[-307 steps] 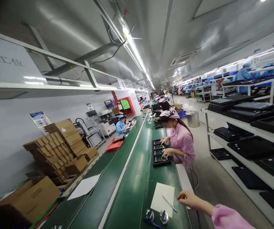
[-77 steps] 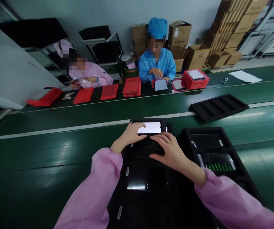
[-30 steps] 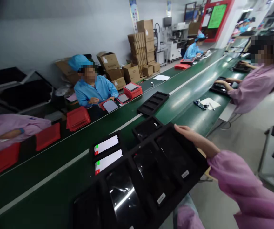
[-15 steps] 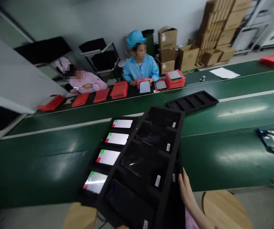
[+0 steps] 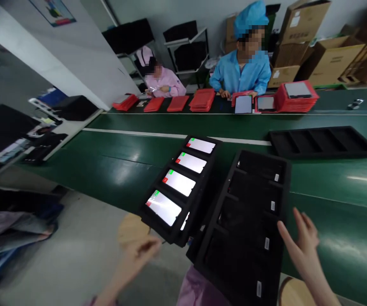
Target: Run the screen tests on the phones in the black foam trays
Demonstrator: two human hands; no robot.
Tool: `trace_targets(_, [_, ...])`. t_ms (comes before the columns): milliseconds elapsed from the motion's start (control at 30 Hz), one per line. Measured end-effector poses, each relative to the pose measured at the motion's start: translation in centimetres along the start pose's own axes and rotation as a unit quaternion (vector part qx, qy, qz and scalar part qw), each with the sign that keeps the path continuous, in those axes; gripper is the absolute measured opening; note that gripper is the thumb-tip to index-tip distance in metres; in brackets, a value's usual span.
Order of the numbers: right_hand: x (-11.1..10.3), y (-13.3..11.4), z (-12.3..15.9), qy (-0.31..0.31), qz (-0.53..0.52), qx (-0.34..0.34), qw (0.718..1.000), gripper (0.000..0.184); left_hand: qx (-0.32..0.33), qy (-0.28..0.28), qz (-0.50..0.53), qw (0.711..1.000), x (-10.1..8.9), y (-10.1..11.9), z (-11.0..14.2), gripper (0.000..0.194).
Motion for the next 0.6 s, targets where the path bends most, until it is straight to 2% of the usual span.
trace_targets(33, [-0.7,-3.3,0.0,0.033,0.045,-0.071,0.996,0.083,0.001,0.003,-0.022,1.0,-1.3,-1.5,-0.9,0.029])
trace_targets(100, [1.1,-11.0,0.8,0.009,0.082,-0.243,0.967,0.054,0.03,-0.007,-0.07,0.997,-3.5,-3.8,-3.6,0.026])
trace_targets(133, [3.5,-14.7,1.4,-0.034,0.096,-0.318,0.943,0.044,0.063,-0.026,-0.088,0.994,-4.0,-4.3,-5.3,0.026])
trace_targets(167, [6.9,-17.7,1.7,-0.097,0.137,-0.365,0.916,0.038,0.103,-0.052,-0.1,0.988,-4.0,-4.4,-6.9,0.031])
trace_targets(200, [10.5,-20.2,1.6,-0.139,0.184,-0.391,0.891,0.036,0.15,-0.083,-0.107,0.979,-3.6,-4.0,-8.3,0.042])
trace_targets(267, [16.4,-24.3,-0.4,-0.147,0.222,-0.395,0.879,0.029,0.24,-0.142,-0.115,0.953,-2.0,-2.5,-10.2,0.059])
trace_targets(367, [23.5,-27.6,-5.1,-0.115,0.284,-0.365,0.879,0.023,0.336,-0.199,-0.128,0.912,0.7,-0.6,-10.9,0.069])
trace_targets(433, [26.1,-28.1,-7.6,-0.099,0.328,-0.345,0.874,0.021,0.375,-0.217,-0.143,0.89,2.1,-0.1,-10.7,0.07])
trace_targets(500, [27.2,-28.0,-9.1,-0.097,0.368,-0.337,0.861,0.026,0.411,-0.22,-0.163,0.869,3.2,0.1,-10.2,0.073])
trace_targets(600, [27.3,-27.4,-9.6,-0.104,0.416,-0.335,0.839,0.029,0.461,-0.205,-0.188,0.843,4.1,0.5,-9.4,0.078])
Point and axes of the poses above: each hand's wrist, its own z-axis away from the middle knuckle, its own x-axis out of the palm, y = z × x, the point moved 10 cm from there along -z, towards the middle knuckle, and after that the axes turned 13 degrees about x, right-handed, at the moved point
